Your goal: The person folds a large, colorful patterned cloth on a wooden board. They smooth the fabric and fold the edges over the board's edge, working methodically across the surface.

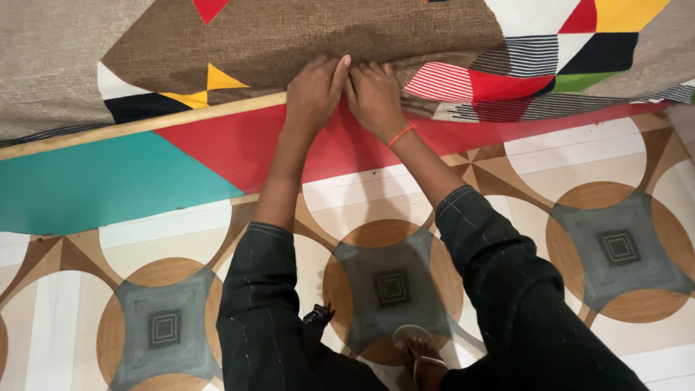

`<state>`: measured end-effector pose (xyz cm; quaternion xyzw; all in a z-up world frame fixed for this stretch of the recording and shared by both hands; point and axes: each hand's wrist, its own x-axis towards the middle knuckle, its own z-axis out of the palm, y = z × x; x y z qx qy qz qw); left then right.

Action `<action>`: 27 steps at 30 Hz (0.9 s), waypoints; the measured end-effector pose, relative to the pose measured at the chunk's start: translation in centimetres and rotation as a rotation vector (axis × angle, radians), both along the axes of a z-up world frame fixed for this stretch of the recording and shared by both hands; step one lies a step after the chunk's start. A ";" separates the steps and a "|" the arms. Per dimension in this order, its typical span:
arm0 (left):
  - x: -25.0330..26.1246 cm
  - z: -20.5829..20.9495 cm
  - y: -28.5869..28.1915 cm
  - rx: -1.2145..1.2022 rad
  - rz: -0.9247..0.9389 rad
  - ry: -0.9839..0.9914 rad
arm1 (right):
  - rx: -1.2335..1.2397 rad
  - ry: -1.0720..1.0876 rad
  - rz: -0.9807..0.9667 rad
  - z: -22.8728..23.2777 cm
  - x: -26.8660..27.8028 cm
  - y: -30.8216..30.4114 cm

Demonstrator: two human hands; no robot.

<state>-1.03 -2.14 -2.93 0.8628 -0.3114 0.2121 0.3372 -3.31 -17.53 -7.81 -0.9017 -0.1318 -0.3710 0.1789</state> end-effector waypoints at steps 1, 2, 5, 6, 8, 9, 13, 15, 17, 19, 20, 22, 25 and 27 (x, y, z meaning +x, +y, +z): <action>0.1 -0.1 0.0 0.041 0.030 0.060 | 0.002 0.014 0.005 -0.1 -0.1 0.0; 0.3 -0.2 0.0 0.082 0.062 0.120 | -0.002 0.001 0.008 -0.1 -0.1 0.0; 0.8 -0.1 -0.2 0.131 0.085 0.203 | -0.005 -0.024 0.019 -0.3 -0.3 0.0; 0.9 -0.3 -0.3 0.174 0.120 0.230 | 0.002 -0.020 0.025 -0.3 -0.4 0.0; 1.5 -0.6 -0.7 0.258 0.192 0.282 | 0.010 -0.012 0.034 -0.2 -0.5 -0.1; 1.9 -0.8 -0.9 0.256 0.202 0.278 | 0.013 -0.009 0.038 0.0 -0.6 -0.2; 2.8 -1.7 -1.5 0.338 0.250 0.303 | 0.095 -0.014 0.086 1.3 -1.7 -0.4; 2.9 -1.8 -1.8 0.376 0.262 0.314 | 0.064 -0.098 0.050 2.5 -2.2 -1.2; 2.7 -1.7 -1.8 0.370 0.263 0.302 | 0.038 -0.107 0.010 3.2 -2.5 -1.3; 2.4 -1.6 -1.9 0.379 0.266 0.287 | 0.017 -0.040 -0.042 3.4 -2.8 -1.3; 2.2 -1.6 -1.9 0.386 0.266 0.278 | 0.015 -0.042 -0.032 3.3 -2.9 -1.3; 1.8 -1.6 -1.7 0.365 0.248 0.239 | 0.013 -0.046 -0.011 3.1 -2.9 -1.2; 1.5 -1.7 -1.6 0.366 0.243 0.237 | -0.002 -0.028 -0.012 3.0 -2.9 -1.2; 1.4 -1.4 -1.6 0.358 0.235 0.227 | -0.001 -0.028 -0.008 3.0 -3.1 -1.2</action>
